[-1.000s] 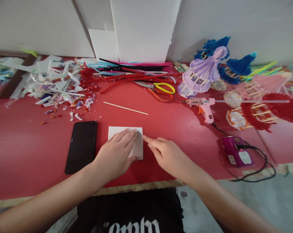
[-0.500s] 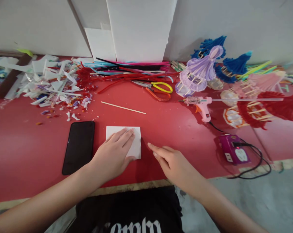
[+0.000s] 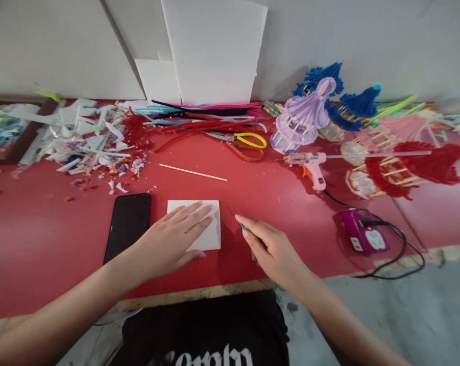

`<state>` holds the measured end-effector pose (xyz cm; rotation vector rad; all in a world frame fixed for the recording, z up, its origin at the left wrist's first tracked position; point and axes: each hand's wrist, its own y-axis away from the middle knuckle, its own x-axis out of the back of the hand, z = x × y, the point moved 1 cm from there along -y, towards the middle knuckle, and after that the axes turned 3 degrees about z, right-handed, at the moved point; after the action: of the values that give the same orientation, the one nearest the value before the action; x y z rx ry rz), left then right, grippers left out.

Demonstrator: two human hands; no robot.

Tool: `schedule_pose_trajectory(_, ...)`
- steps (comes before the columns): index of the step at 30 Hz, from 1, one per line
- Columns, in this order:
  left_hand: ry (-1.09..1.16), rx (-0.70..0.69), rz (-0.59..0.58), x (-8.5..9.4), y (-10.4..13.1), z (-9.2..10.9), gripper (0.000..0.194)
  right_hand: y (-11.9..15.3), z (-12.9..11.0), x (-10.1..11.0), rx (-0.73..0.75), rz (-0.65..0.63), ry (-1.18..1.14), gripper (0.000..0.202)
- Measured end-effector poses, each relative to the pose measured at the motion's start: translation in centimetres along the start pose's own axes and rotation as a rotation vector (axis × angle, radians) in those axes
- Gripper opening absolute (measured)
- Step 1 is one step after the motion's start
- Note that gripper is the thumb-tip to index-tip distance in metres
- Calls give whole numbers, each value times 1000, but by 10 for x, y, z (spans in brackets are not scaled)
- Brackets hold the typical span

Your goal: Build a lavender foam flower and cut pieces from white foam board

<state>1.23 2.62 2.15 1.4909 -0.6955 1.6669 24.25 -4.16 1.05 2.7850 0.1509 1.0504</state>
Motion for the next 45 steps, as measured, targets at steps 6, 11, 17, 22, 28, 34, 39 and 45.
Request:
schedule_pose_trajectory(6,-19,210,54,0,1,-6,103,-32,-24,-2,-81,36,130,58)
schedule_pose_trajectory(11,49,139,12,-2,0,-12,101,-65,-33,-15,-29,15,159,23)
schedule_pose_trajectory(17,12,75,89,2,7,-14,100,-82,-31,-21,13,-21,59,13)
schedule_pose_trajectory(22,-3,57,185,4,10,-16,94,-81,-31,-13,-52,-26,-191,18)
schedule_pose_trajectory(28,-28,-9,334,11,11,-19,85,-82,-30,-7,-140,-129,-630,32)
schedule_pose_trajectory(34,56,-82,453,17,15,-20,81,-77,-39,-5,-208,-259,-927,38)
schedule_pose_trajectory(39,147,-178,570,20,17,-17,87,-66,-52,-5,-222,-374,-1070,39)
schedule_pose_trajectory(45,453,-267,640,14,16,-15,104,-58,-65,-4,-195,-414,-1181,34)
